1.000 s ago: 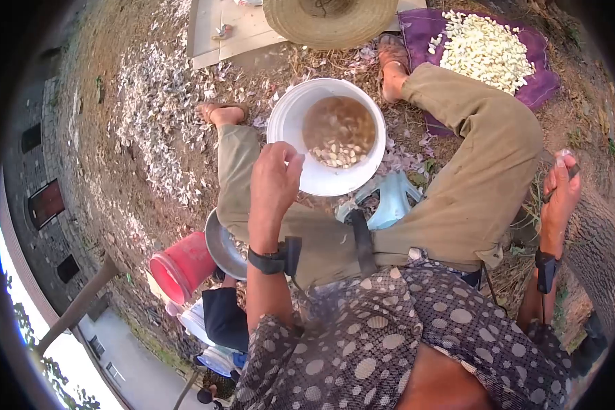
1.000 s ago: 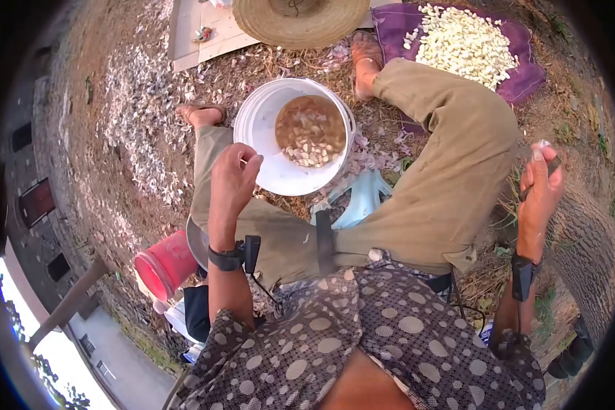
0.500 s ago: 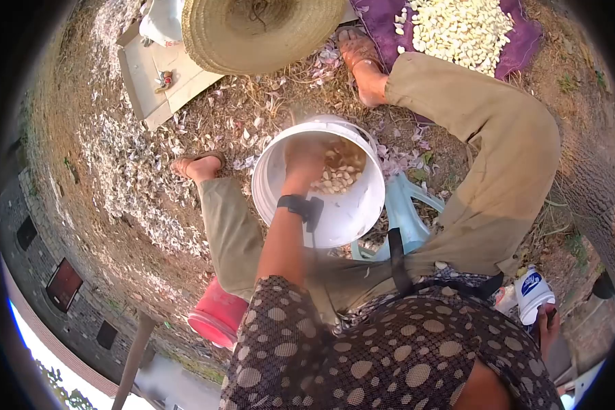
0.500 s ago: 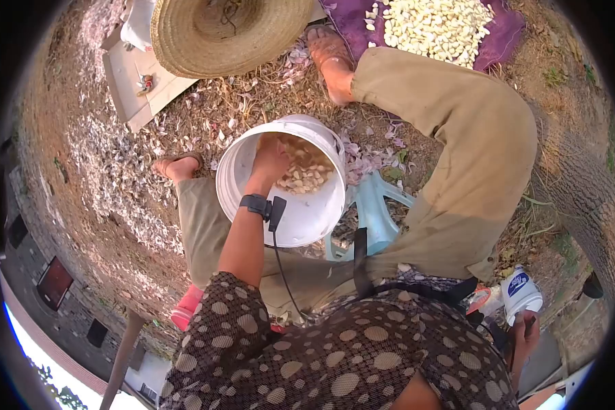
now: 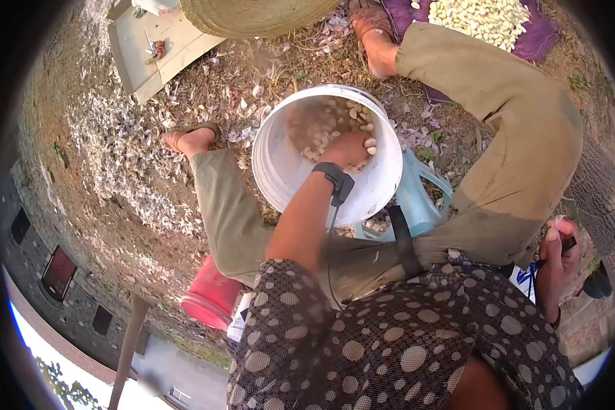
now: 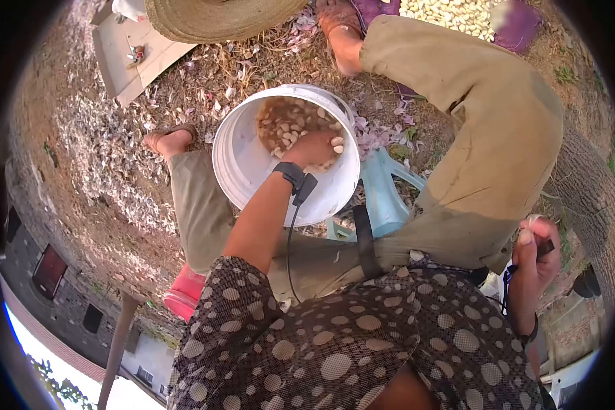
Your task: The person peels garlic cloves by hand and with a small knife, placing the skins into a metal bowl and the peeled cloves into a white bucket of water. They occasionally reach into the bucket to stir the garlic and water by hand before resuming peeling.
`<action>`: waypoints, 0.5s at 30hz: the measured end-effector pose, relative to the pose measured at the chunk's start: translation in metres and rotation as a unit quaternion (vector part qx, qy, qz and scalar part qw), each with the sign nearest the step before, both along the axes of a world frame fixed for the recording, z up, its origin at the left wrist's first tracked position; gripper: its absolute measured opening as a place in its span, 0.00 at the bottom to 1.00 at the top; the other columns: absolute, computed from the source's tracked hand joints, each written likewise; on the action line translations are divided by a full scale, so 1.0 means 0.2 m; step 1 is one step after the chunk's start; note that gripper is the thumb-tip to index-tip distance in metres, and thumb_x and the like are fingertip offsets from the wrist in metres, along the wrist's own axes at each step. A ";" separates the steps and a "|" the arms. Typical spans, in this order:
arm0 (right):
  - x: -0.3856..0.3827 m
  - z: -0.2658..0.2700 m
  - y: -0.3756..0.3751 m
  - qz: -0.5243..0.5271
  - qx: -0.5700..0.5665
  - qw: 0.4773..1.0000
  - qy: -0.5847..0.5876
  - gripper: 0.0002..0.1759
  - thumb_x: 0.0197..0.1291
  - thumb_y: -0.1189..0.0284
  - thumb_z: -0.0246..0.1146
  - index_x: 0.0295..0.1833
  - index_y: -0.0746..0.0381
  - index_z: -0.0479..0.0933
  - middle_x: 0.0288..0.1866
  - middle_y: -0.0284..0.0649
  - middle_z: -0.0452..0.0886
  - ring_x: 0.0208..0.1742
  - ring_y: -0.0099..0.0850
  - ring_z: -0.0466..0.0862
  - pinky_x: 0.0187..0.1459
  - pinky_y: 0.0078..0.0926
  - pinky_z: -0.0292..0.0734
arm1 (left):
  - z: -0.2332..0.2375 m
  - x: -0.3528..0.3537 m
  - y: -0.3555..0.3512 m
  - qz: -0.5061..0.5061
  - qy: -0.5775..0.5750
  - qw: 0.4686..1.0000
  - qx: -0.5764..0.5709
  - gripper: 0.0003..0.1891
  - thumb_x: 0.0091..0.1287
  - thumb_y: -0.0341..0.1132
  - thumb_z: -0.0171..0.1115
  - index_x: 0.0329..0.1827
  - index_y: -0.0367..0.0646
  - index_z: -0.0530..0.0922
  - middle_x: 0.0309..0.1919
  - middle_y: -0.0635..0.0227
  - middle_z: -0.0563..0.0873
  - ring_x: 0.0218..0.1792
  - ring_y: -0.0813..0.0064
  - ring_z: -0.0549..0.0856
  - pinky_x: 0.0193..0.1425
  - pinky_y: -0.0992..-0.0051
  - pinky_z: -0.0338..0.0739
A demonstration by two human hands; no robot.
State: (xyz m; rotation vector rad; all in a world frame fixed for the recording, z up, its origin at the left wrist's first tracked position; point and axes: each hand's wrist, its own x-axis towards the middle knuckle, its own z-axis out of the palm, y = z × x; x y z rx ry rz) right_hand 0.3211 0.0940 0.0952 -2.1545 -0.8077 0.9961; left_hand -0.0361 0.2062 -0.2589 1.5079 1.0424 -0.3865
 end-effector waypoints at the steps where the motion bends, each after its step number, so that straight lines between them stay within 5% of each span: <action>1: -0.03 -0.01 0.02 0.014 0.000 1.000 -0.006 0.07 0.75 0.73 0.60 0.53 0.63 0.77 0.31 0.24 0.70 0.28 0.12 0.65 0.30 0.13 0.58 | 0.08 -0.02 0.01 0.000 0.022 1.000 -0.020 0.22 0.61 0.50 0.66 0.54 0.50 0.85 0.53 0.53 0.88 0.52 0.54 0.87 0.57 0.59 0.80; 3: -0.09 -0.05 0.06 0.044 0.023 0.999 0.017 0.07 0.75 0.73 0.60 0.52 0.64 0.77 0.31 0.24 0.70 0.28 0.12 0.65 0.30 0.14 0.58 | 0.12 -0.08 -0.01 -0.007 0.070 0.998 -0.003 0.19 0.62 0.50 0.65 0.50 0.50 0.86 0.48 0.53 0.90 0.50 0.54 0.88 0.57 0.60 0.81; 6: -0.19 -0.11 0.16 0.115 0.041 0.986 0.109 0.06 0.75 0.74 0.61 0.52 0.64 0.77 0.31 0.24 0.71 0.28 0.12 0.65 0.29 0.14 0.60 | 0.02 -0.31 -0.11 -0.099 -0.039 0.986 0.129 0.17 0.66 0.46 0.64 0.46 0.41 0.85 0.40 0.57 0.90 0.45 0.57 0.90 0.49 0.61 0.84; 7: -0.22 -0.12 0.18 0.152 0.034 0.977 0.146 0.07 0.75 0.74 0.62 0.53 0.64 0.77 0.32 0.24 0.72 0.28 0.12 0.65 0.29 0.14 0.61 | 0.31 -0.30 -0.09 0.220 0.020 0.973 -0.071 0.16 0.72 0.45 0.62 0.42 0.38 0.83 0.35 0.61 0.87 0.39 0.63 0.90 0.38 0.66 0.84; 10: -0.25 -0.21 0.22 0.173 0.083 0.960 0.206 0.07 0.74 0.73 0.63 0.52 0.64 0.78 0.33 0.23 0.72 0.29 0.11 0.66 0.31 0.13 0.62 | 0.47 -0.35 -0.13 0.444 -0.029 0.881 -0.158 0.11 0.72 0.43 0.64 0.46 0.44 0.81 0.37 0.65 0.88 0.30 0.76 0.85 0.31 0.73 0.77; 14: -0.34 -0.24 0.27 0.193 0.128 0.923 0.307 0.07 0.74 0.72 0.62 0.51 0.64 0.77 0.32 0.23 0.72 0.30 0.11 0.67 0.32 0.13 0.63 | 0.76 -0.34 -0.15 0.600 -0.117 0.761 -0.216 0.11 0.74 0.45 0.62 0.44 0.47 0.77 0.39 0.64 0.85 0.48 0.62 0.86 0.49 0.61 0.81; 15: -0.37 -0.25 0.27 0.199 0.125 0.916 0.324 0.06 0.74 0.73 0.62 0.50 0.64 0.77 0.32 0.24 0.72 0.30 0.11 0.67 0.32 0.13 0.63 | 0.75 -0.36 -0.16 0.617 -0.205 0.721 -0.240 0.11 0.74 0.43 0.60 0.43 0.45 0.76 0.42 0.62 0.85 0.56 0.57 0.84 0.60 0.50 0.79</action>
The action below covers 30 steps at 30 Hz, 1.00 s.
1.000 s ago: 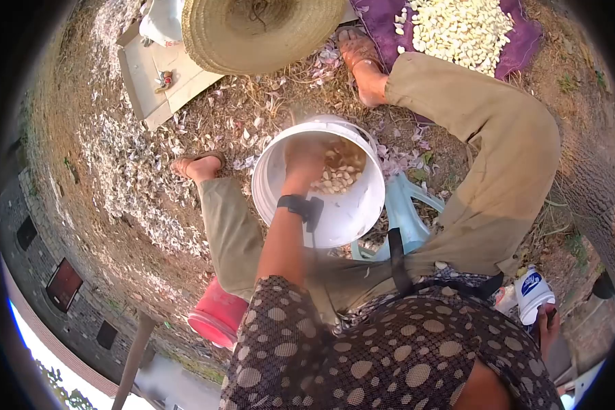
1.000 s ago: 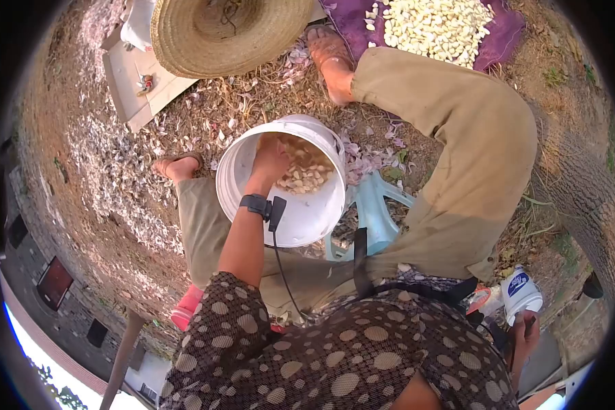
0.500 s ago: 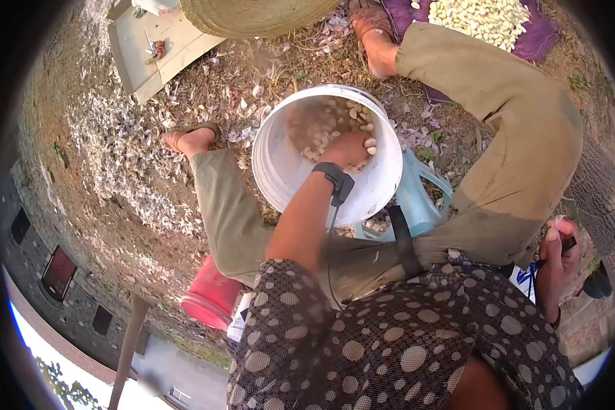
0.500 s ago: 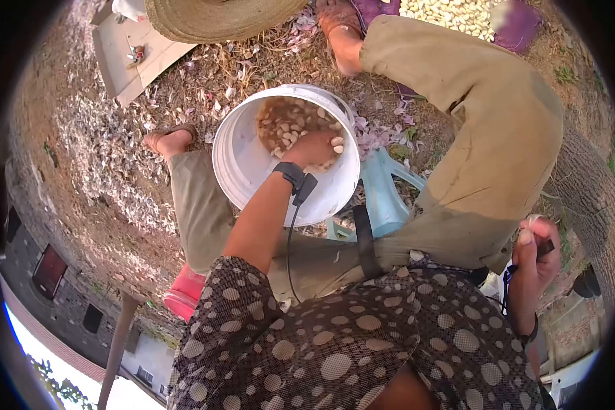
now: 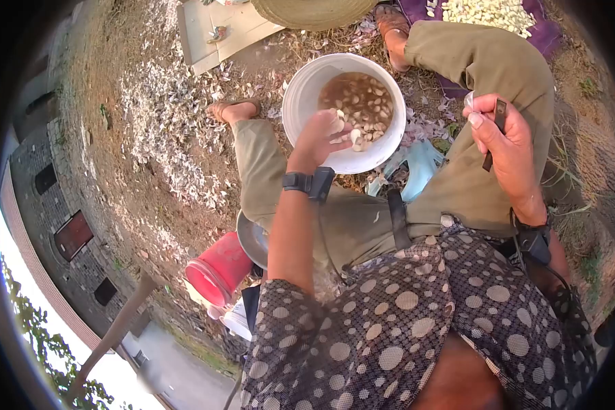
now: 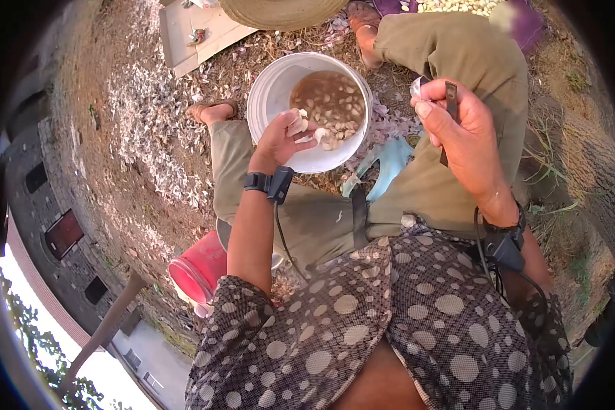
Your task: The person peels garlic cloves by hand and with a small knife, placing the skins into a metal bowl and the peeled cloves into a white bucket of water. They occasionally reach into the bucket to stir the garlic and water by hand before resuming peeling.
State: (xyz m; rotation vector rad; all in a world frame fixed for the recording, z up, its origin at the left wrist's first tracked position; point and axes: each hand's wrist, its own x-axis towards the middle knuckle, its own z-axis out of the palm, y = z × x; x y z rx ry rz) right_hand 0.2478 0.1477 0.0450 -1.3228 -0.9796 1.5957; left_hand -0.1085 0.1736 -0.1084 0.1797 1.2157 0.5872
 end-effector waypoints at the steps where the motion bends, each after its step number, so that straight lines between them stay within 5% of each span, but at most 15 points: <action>1: -0.03 -0.01 -0.01 0.010 -0.003 1.000 0.014 0.06 0.74 0.73 0.62 0.49 0.64 0.77 0.32 0.24 0.72 0.30 0.11 0.67 0.32 0.13 0.63 | -0.01 -0.01 -0.02 0.020 -0.021 0.999 0.024 0.10 0.74 0.42 0.61 0.44 0.45 0.76 0.42 0.62 0.85 0.56 0.57 0.84 0.60 0.51 0.80; 3: -0.10 -0.05 -0.05 0.033 -0.009 0.999 0.031 0.05 0.74 0.73 0.62 0.48 0.63 0.76 0.32 0.24 0.72 0.30 0.12 0.67 0.32 0.13 0.64 | -0.01 -0.01 -0.05 0.061 -0.070 0.993 0.067 0.10 0.73 0.41 0.61 0.47 0.44 0.76 0.42 0.62 0.84 0.57 0.56 0.84 0.59 0.53 0.82; 8: -0.22 -0.17 -0.22 0.111 -0.077 0.991 0.000 0.03 0.74 0.74 0.61 0.47 0.62 0.75 0.31 0.24 0.73 0.30 0.13 0.69 0.33 0.16 0.66 | 0.03 0.01 -0.12 0.145 -0.164 0.963 0.154 0.19 0.73 0.40 0.63 0.61 0.39 0.76 0.61 0.46 0.83 0.60 0.52 0.85 0.49 0.62 0.87; 14: -0.40 -0.14 -0.15 0.153 0.008 0.983 -0.096 0.06 0.71 0.73 0.61 0.47 0.65 0.76 0.32 0.28 0.77 0.34 0.17 0.75 0.37 0.21 0.73 | 0.15 0.07 -0.24 0.192 -0.233 0.930 0.209 0.26 0.73 0.43 0.62 0.69 0.39 0.72 0.66 0.44 0.78 0.64 0.49 0.82 0.60 0.55 0.86; 20: -0.58 -0.22 0.01 0.194 0.082 0.964 -0.162 0.10 0.69 0.72 0.63 0.49 0.67 0.78 0.35 0.32 0.81 0.36 0.18 0.77 0.40 0.22 0.75 | 0.16 0.06 -0.34 0.227 -0.234 0.907 0.266 0.30 0.74 0.45 0.60 0.73 0.37 0.67 0.70 0.42 0.74 0.70 0.48 0.76 0.74 0.47 0.74; 26: -0.74 -0.34 0.01 0.185 0.166 0.931 -0.268 0.13 0.66 0.68 0.68 0.48 0.66 0.79 0.36 0.38 0.83 0.36 0.23 0.80 0.40 0.26 0.77 | 0.14 0.07 -0.42 0.260 -0.307 0.877 0.264 0.31 0.75 0.44 0.59 0.75 0.37 0.66 0.70 0.44 0.74 0.71 0.53 0.75 0.77 0.49 0.69; 30: -0.83 -0.38 -0.02 0.246 0.203 0.884 -0.341 0.18 0.63 0.64 0.72 0.48 0.64 0.76 0.34 0.42 0.82 0.34 0.33 0.82 0.39 0.34 0.78 | 0.14 0.10 -0.40 0.211 -0.221 0.898 0.315 0.31 0.75 0.45 0.60 0.75 0.38 0.66 0.70 0.47 0.74 0.69 0.57 0.77 0.75 0.54 0.71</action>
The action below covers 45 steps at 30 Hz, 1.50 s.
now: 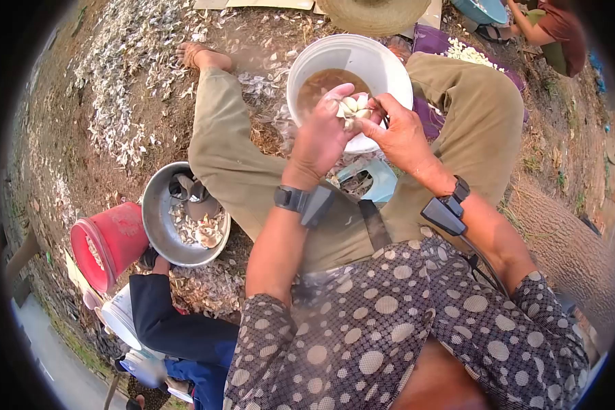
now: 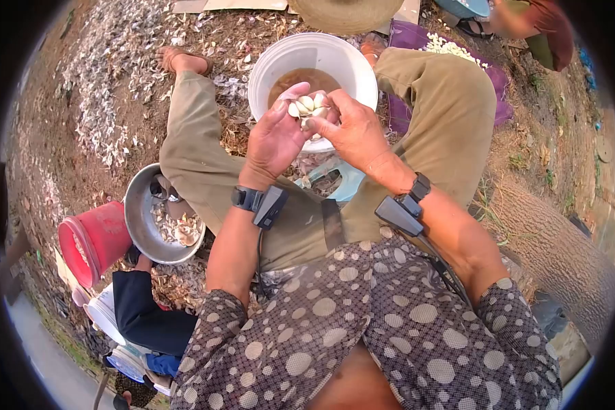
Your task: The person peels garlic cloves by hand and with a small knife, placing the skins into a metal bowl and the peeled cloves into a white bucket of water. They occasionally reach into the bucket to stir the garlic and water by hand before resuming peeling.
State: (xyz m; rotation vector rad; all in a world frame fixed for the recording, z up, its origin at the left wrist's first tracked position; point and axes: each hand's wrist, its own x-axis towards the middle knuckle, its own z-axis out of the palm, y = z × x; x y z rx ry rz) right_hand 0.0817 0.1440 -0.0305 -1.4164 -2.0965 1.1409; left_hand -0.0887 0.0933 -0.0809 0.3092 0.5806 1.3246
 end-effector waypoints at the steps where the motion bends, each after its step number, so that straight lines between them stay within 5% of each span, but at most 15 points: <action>1: -0.01 -0.01 0.00 0.015 -0.004 1.000 -0.020 0.19 0.63 0.63 0.72 0.49 0.64 0.75 0.34 0.42 0.82 0.34 0.35 0.83 0.39 0.35 0.78 | 0.02 0.00 0.00 -0.003 0.089 0.996 0.031 0.31 0.75 0.46 0.60 0.76 0.39 0.66 0.70 0.48 0.74 0.69 0.58 0.77 0.74 0.55 0.71; 3: -0.03 -0.03 0.01 0.004 0.002 1.000 -0.023 0.18 0.63 0.64 0.71 0.49 0.64 0.74 0.34 0.44 0.82 0.34 0.37 0.82 0.39 0.37 0.78 | -0.02 0.01 0.01 0.016 -0.108 0.994 -0.001 0.32 0.75 0.46 0.60 0.76 0.39 0.65 0.71 0.48 0.74 0.70 0.58 0.76 0.74 0.54 0.70; 10: -0.02 -0.12 0.05 -0.061 -0.054 0.994 0.075 0.18 0.61 0.71 0.69 0.53 0.66 0.74 0.40 0.35 0.78 0.41 0.22 0.77 0.45 0.27 0.75 | -0.02 -0.04 0.03 0.020 -0.139 0.990 0.032 0.33 0.75 0.47 0.59 0.78 0.39 0.64 0.75 0.47 0.71 0.73 0.54 0.73 0.76 0.52 0.67; 21: -0.01 -0.16 0.10 -0.093 -0.139 0.948 0.271 0.17 0.61 0.75 0.68 0.53 0.67 0.73 0.42 0.30 0.74 0.43 0.17 0.72 0.45 0.20 0.72 | 0.01 -0.01 0.07 0.018 -0.160 0.986 0.041 0.36 0.73 0.46 0.59 0.79 0.38 0.61 0.76 0.40 0.68 0.75 0.49 0.71 0.77 0.47 0.65; 24: 0.04 -0.16 0.12 -0.095 -0.155 0.959 0.219 0.17 0.61 0.75 0.68 0.53 0.66 0.73 0.41 0.29 0.74 0.41 0.16 0.72 0.44 0.18 0.72 | 0.02 -0.01 0.08 0.022 -0.144 0.989 0.025 0.34 0.72 0.45 0.60 0.76 0.36 0.66 0.76 0.40 0.68 0.76 0.52 0.70 0.78 0.53 0.65; 27: 0.04 -0.14 0.11 -0.106 -0.143 0.965 0.192 0.17 0.60 0.75 0.68 0.52 0.66 0.73 0.40 0.28 0.73 0.40 0.16 0.71 0.42 0.17 0.71 | -0.06 -0.02 0.08 0.002 0.116 0.993 -0.006 0.31 0.72 0.48 0.61 0.72 0.36 0.73 0.73 0.45 0.73 0.75 0.58 0.72 0.78 0.59 0.64; 29: 0.05 -0.15 0.10 -0.099 -0.108 0.973 0.179 0.17 0.60 0.75 0.69 0.53 0.65 0.73 0.40 0.28 0.73 0.39 0.16 0.71 0.42 0.18 0.71 | -0.14 0.01 0.07 -0.013 0.379 0.925 -0.026 0.29 0.74 0.48 0.61 0.70 0.38 0.76 0.68 0.50 0.78 0.69 0.64 0.77 0.73 0.64 0.68; 31: 0.04 -0.12 0.08 -0.085 -0.082 0.981 0.151 0.18 0.61 0.75 0.69 0.54 0.64 0.73 0.40 0.28 0.73 0.39 0.16 0.72 0.41 0.18 0.72 | -0.13 0.03 0.07 -0.017 0.466 0.884 -0.022 0.25 0.74 0.48 0.62 0.66 0.38 0.78 0.60 0.55 0.83 0.59 0.69 0.81 0.64 0.67 0.75; 33: 0.04 -0.07 0.05 -0.065 -0.066 0.990 0.110 0.19 0.62 0.74 0.69 0.56 0.64 0.73 0.39 0.29 0.73 0.39 0.17 0.72 0.41 0.19 0.73 | -0.09 0.05 0.07 -0.010 0.392 0.920 0.002 0.22 0.74 0.46 0.64 0.59 0.36 0.80 0.48 0.60 0.86 0.47 0.74 0.86 0.50 0.69 0.83; 37: 0.03 -0.04 -0.01 -0.003 -0.063 0.988 0.142 0.20 0.63 0.74 0.69 0.58 0.63 0.72 0.40 0.32 0.75 0.39 0.19 0.75 0.41 0.21 0.75 | 0.01 0.09 0.05 -0.104 0.164 0.980 -0.042 0.16 0.79 0.48 0.59 0.51 0.43 0.77 0.40 0.72 0.84 0.30 0.85 0.80 0.28 0.81 0.77; 41: 0.08 0.07 -0.05 -0.012 -0.048 0.994 0.099 0.22 0.64 0.74 0.72 0.59 0.63 0.71 0.43 0.33 0.77 0.40 0.19 0.76 0.43 0.21 0.76 | 0.05 0.10 0.01 -0.042 0.124 0.987 -0.092 0.09 0.74 0.41 0.59 0.48 0.47 0.74 0.35 0.73 0.80 0.26 0.87 0.76 0.22 0.83 0.69; 45: 0.16 0.10 -0.04 -0.041 -0.099 0.972 0.210 0.18 0.67 0.76 0.68 0.58 0.64 0.71 0.44 0.30 0.73 0.43 0.17 0.74 0.47 0.18 0.75 | 0.19 0.16 -0.02 -0.029 0.108 0.987 -0.117 0.09 0.75 0.41 0.58 0.50 0.49 0.72 0.32 0.75 0.75 0.24 0.88 0.69 0.20 0.84 0.63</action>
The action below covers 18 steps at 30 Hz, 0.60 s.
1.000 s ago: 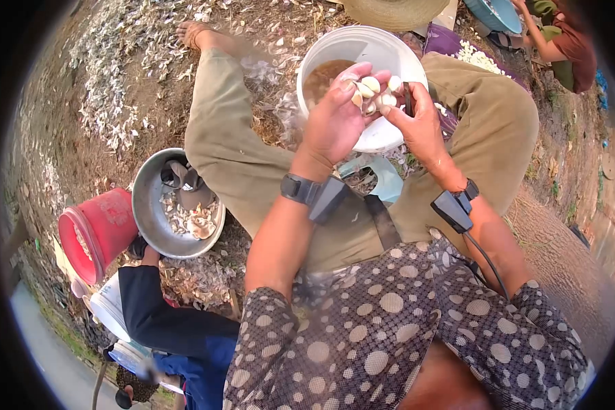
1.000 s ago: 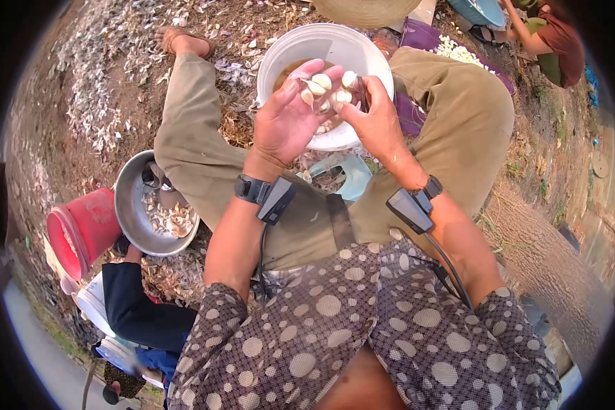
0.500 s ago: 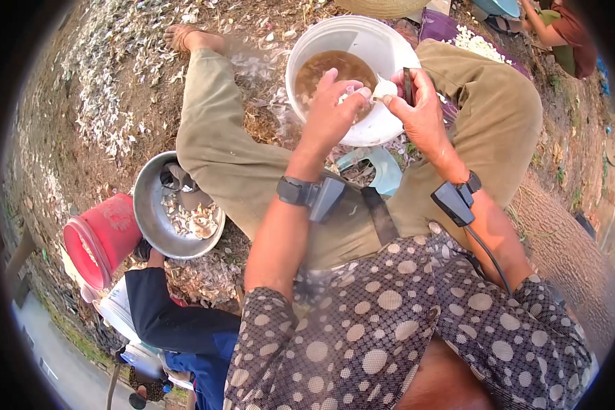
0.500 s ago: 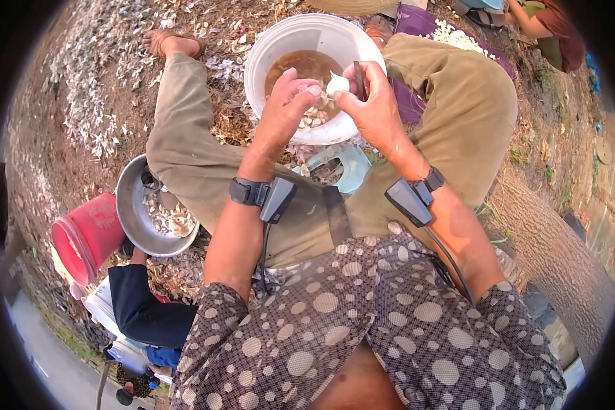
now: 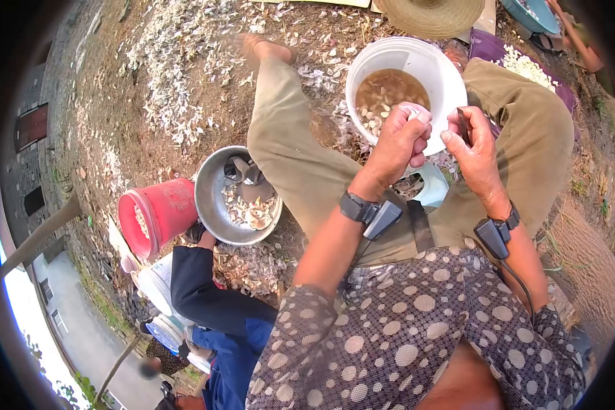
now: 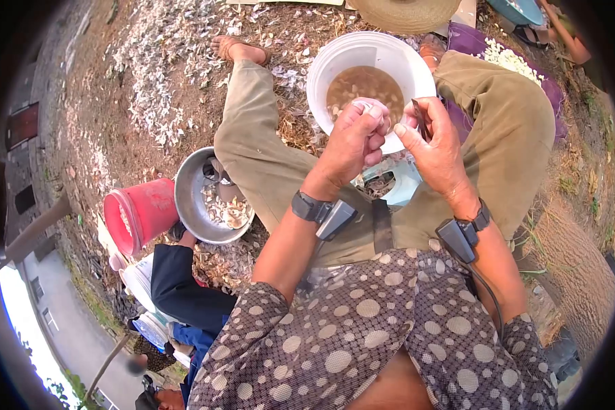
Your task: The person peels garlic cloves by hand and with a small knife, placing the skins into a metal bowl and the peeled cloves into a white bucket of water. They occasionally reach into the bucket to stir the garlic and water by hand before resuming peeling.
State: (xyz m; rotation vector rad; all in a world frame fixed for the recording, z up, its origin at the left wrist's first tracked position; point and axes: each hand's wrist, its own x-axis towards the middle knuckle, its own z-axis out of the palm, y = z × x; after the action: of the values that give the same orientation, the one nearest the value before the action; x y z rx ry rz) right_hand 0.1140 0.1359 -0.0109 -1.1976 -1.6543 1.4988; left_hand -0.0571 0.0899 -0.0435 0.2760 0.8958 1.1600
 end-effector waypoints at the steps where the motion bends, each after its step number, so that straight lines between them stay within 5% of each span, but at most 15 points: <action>1: 0.01 0.00 0.00 -0.008 -0.014 0.999 0.029 0.17 0.67 0.76 0.68 0.57 0.64 0.71 0.44 0.30 0.73 0.43 0.17 0.73 0.47 0.18 0.75 | 0.03 0.01 0.00 -0.012 0.004 1.000 0.004 0.08 0.75 0.41 0.58 0.49 0.49 0.72 0.31 0.75 0.75 0.22 0.89 0.67 0.18 0.84 0.61; 6: 0.05 0.06 -0.03 -0.020 -0.044 0.995 0.085 0.16 0.69 0.75 0.66 0.57 0.64 0.71 0.46 0.30 0.73 0.44 0.17 0.73 0.48 0.19 0.75 | 0.13 0.18 0.00 0.047 0.074 0.996 0.000 0.06 0.76 0.35 0.55 0.43 0.42 0.73 0.27 0.76 0.76 0.22 0.88 0.71 0.20 0.80 0.64; 11: 0.02 0.08 -0.08 -0.018 0.075 0.996 0.038 0.14 0.73 0.73 0.54 0.60 0.67 0.72 0.48 0.38 0.80 0.43 0.22 0.77 0.46 0.24 0.77 | 0.12 0.31 0.01 0.134 0.168 0.975 0.057 0.08 0.76 0.33 0.55 0.38 0.40 0.75 0.28 0.74 0.79 0.25 0.88 0.75 0.24 0.79 0.68; 15: -0.03 0.03 -0.07 -0.048 0.112 0.992 0.040 0.14 0.73 0.72 0.57 0.59 0.67 0.72 0.45 0.38 0.80 0.43 0.21 0.77 0.46 0.24 0.78 | 0.05 0.31 0.06 0.185 0.211 0.954 0.107 0.10 0.76 0.35 0.57 0.36 0.41 0.77 0.26 0.75 0.79 0.24 0.88 0.74 0.22 0.80 0.67; 18: -0.05 0.01 -0.05 -0.061 0.043 0.996 0.041 0.15 0.71 0.71 0.63 0.57 0.67 0.72 0.43 0.35 0.79 0.42 0.19 0.76 0.45 0.21 0.77 | 0.09 0.27 0.05 0.162 0.086 0.983 -0.014 0.13 0.79 0.41 0.57 0.36 0.44 0.76 0.24 0.76 0.79 0.18 0.89 0.70 0.17 0.82 0.62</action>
State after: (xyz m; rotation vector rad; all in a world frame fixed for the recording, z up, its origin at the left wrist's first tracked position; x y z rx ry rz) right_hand 0.1038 0.1253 -0.0098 -1.1526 -1.5472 1.3709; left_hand -0.0032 0.0991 -0.0255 0.2140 1.1376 1.4381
